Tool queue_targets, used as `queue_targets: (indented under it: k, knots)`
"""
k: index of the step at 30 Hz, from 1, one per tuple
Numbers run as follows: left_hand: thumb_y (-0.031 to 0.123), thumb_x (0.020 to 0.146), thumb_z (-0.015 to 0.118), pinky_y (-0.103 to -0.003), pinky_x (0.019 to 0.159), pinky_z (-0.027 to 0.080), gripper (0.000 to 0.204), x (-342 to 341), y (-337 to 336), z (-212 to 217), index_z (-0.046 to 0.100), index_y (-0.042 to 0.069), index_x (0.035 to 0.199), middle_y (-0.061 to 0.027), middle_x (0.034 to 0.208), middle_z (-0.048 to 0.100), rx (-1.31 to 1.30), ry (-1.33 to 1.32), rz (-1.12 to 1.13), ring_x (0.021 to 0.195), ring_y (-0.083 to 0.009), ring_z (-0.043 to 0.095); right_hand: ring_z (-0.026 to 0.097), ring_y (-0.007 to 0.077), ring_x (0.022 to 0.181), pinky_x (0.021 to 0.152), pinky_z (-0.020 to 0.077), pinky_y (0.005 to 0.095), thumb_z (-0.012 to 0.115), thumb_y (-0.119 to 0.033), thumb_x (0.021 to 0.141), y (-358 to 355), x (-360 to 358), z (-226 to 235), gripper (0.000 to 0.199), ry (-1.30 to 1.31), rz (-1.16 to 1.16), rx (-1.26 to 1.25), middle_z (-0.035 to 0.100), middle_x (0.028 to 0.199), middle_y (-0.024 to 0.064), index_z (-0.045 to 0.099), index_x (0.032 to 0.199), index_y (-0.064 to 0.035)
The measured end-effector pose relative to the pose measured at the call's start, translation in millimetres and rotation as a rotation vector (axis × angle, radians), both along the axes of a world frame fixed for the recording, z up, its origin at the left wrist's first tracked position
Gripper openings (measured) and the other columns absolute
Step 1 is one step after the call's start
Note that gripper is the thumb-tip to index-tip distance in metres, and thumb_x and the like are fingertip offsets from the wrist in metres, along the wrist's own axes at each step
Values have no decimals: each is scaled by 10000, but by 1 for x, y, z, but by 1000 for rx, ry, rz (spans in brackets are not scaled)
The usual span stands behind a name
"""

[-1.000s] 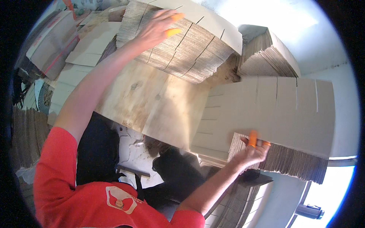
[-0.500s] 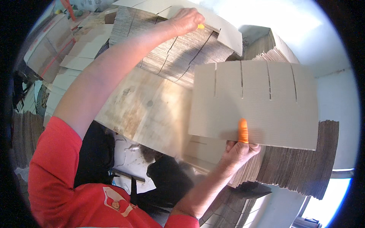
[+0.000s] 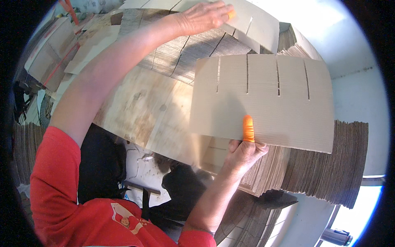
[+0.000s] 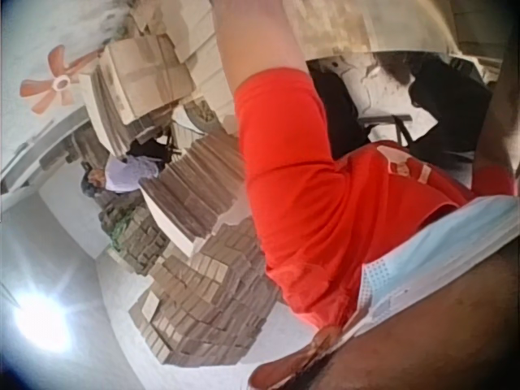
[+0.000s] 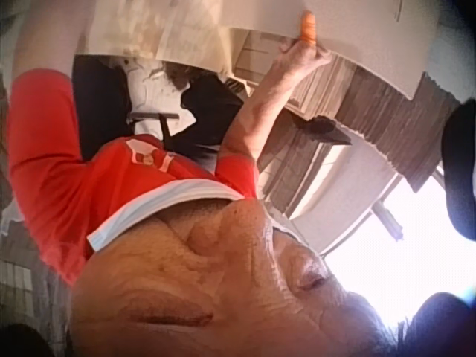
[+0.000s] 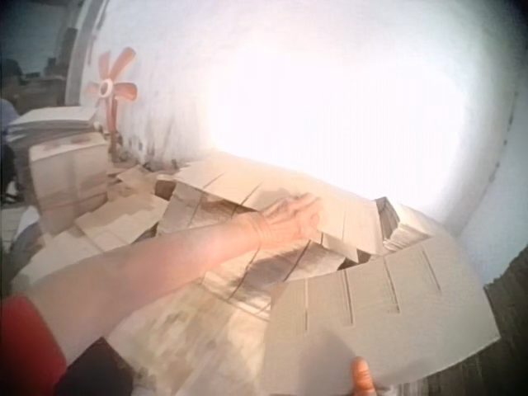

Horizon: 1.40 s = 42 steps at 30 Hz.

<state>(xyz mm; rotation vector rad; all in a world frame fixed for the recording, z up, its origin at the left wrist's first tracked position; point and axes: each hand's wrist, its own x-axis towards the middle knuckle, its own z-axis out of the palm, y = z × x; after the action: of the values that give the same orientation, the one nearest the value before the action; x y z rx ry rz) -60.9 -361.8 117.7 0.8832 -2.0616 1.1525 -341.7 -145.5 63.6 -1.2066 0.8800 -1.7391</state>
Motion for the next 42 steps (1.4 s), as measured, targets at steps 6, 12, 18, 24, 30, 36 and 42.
queue_targets:
  k: [6,12,18,24,30,36,42]
  knots:
    - [54,664,634,-235,466,536,137,-12,54,-22,640,-48,755,-114,944,521,28,-174,-10,777,-158,529,333,29,342,288,220,202,651,-101,884,9,19,17,173,100,-245,74,496,506,-21,628,714,-73]
    - [49,613,645,-228,410,487,130,-21,80,-42,597,-62,660,-110,855,475,65,-274,17,750,-169,497,336,32,357,299,215,206,561,-28,938,12,18,15,185,154,-280,44,521,557,3,651,780,-60]
    - [65,633,641,-211,419,489,234,-35,116,-64,659,-116,780,-263,1094,586,179,-305,-54,774,-193,503,341,35,386,311,266,218,576,-51,879,11,25,22,230,171,-350,91,410,525,-44,556,653,-89]
    - [92,697,632,-236,466,524,281,-60,190,-71,683,-110,886,-309,1064,619,148,-302,-120,809,-206,539,296,22,407,328,214,206,577,-35,876,6,5,-4,254,227,-305,13,397,531,-40,479,649,-95]
    - [277,801,685,-372,614,554,519,-66,227,-81,588,-66,1179,-232,1096,638,419,-230,-228,839,-277,582,324,40,541,429,284,247,586,-28,846,0,12,-29,208,334,-389,126,466,587,-63,560,640,-15]
    - [466,754,748,-400,769,520,666,-25,90,-38,563,8,1201,-77,1118,582,271,468,-111,950,-272,561,454,42,563,456,361,220,574,51,811,3,39,-9,190,330,-349,261,591,651,-9,723,924,14]
    - [202,859,634,-457,852,531,251,14,-25,-47,585,-12,982,-109,1146,567,466,167,355,1045,-297,538,492,41,588,507,401,202,514,67,807,-1,35,-23,263,296,-249,180,654,732,19,727,954,24]
